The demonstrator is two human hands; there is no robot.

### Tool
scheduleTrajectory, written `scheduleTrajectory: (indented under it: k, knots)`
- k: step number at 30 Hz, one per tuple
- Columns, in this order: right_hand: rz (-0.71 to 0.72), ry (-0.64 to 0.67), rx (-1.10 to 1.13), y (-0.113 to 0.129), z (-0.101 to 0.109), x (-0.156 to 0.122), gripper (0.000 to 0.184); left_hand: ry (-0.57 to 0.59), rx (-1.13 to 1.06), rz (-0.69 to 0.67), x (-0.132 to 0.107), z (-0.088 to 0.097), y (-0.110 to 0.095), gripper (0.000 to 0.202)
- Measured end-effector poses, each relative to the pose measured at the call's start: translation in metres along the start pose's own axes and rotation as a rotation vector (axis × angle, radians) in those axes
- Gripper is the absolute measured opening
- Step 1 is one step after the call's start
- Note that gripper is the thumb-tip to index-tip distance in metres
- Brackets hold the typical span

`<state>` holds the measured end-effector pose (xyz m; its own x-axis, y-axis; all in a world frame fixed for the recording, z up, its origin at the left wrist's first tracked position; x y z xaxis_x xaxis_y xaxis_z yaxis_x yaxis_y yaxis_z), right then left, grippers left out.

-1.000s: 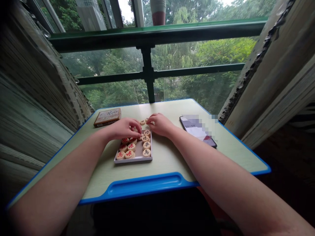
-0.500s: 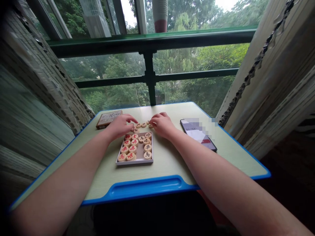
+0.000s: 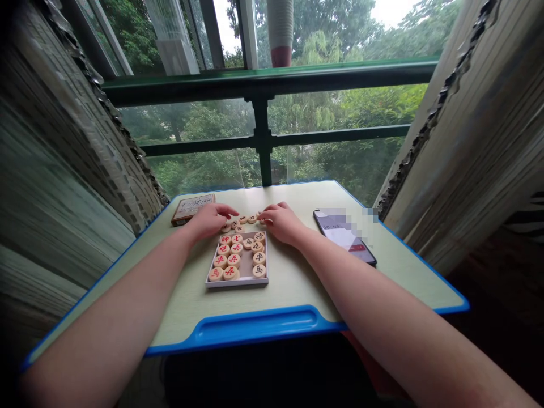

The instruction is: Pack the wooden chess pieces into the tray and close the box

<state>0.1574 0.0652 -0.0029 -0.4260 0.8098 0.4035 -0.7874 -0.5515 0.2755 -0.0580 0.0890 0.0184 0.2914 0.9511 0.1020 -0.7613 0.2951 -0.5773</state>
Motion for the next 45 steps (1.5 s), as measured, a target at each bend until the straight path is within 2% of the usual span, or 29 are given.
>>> scheduleTrajectory:
  k: [3,8,15,19,24,30,37,45]
  knots:
    - [0.026,0.015,0.018,0.0,0.0,0.0,0.024,-0.057,0.077,0.05,0.001,0.004,0.005,0.035]
    - [0.02,0.01,0.004,-0.002,0.0,0.001,0.024,0.066,0.051,0.075,-0.001,0.002,0.004,0.032]
    - [0.006,0.023,-0.006,-0.002,0.0,0.0,0.025,0.104,0.0,0.099,-0.002,0.003,0.001,0.041]
    - [0.008,0.019,-0.002,-0.002,0.0,0.0,0.025,0.183,-0.072,0.112,-0.006,0.009,0.002,0.044]
    - [0.006,0.016,-0.009,-0.002,-0.001,0.0,0.024,0.273,-0.056,0.073,-0.006,0.013,0.006,0.047]
    - [0.001,0.029,-0.009,-0.001,0.0,0.0,0.025,0.247,-0.054,0.074,-0.005,0.011,0.008,0.043]
    - [-0.023,-0.015,-0.013,-0.001,0.001,0.001,0.025,0.206,-0.017,0.065,-0.004,0.01,0.008,0.037]
    - [-0.046,0.01,-0.022,-0.001,0.002,0.001,0.026,0.201,-0.144,0.052,0.0,0.007,0.015,0.05]
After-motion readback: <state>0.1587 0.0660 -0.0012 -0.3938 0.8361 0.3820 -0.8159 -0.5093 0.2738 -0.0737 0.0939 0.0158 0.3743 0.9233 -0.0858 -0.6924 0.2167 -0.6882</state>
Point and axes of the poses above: each hand's wrist, its own x-axis towards the middle knuckle, its own z-axis out of the back of the hand, y = z × x, the point moved 1 cm from there along x, towards the middle knuckle, and after that the axes turned 1 degree about x, right-handed, at the moved point
